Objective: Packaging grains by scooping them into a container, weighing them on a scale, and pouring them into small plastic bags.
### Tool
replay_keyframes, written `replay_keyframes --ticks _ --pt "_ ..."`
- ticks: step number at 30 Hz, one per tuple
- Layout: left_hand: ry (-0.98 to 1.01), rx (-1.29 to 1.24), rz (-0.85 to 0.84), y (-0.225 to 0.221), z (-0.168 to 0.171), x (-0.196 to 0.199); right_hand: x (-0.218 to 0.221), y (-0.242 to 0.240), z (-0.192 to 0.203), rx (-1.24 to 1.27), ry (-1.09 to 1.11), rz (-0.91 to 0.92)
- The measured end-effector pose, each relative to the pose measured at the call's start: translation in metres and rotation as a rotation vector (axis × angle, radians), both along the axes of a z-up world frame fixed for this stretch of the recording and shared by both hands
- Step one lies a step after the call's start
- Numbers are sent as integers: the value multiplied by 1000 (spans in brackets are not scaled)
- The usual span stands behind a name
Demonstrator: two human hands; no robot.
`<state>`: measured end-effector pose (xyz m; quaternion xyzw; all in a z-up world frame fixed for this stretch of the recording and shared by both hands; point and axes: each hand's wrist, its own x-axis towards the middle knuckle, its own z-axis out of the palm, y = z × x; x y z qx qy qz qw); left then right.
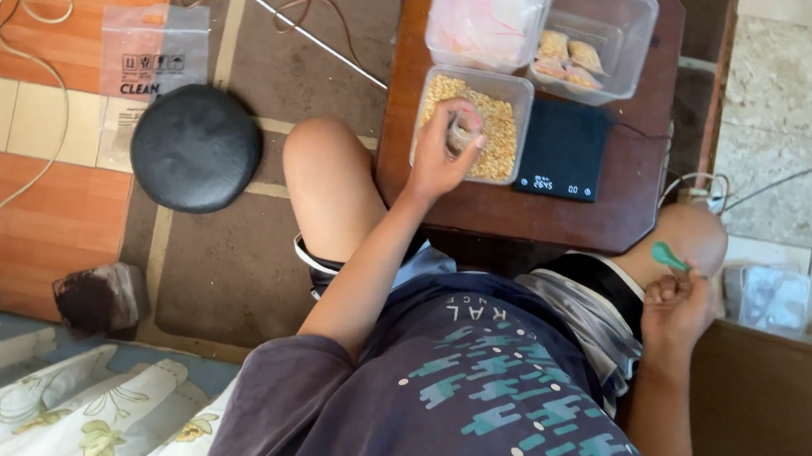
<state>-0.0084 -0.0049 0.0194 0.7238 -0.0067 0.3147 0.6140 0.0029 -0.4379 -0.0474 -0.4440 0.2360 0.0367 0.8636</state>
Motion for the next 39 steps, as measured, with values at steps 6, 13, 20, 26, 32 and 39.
replay_keyframes --ticks 6,13,20,26,32,39 --pt "-42 71 17 -3 4 -1 -39 -19 -6 49 -260 -28" --pt "-42 97 6 -5 1 -2 -50 -29 22 -23 -328 -38" --pt "-30 110 50 -4 4 1 -74 -24 64 -22 -395 -2" --pt "-41 39 -3 0 5 2 -73 -32 78 -5 -389 55" --pt "-72 -99 -227 37 32 51 -28 -2 115 -136 -521 75" --pt "-161 -206 -425 59 31 99 55 75 150 -771 -777 291"
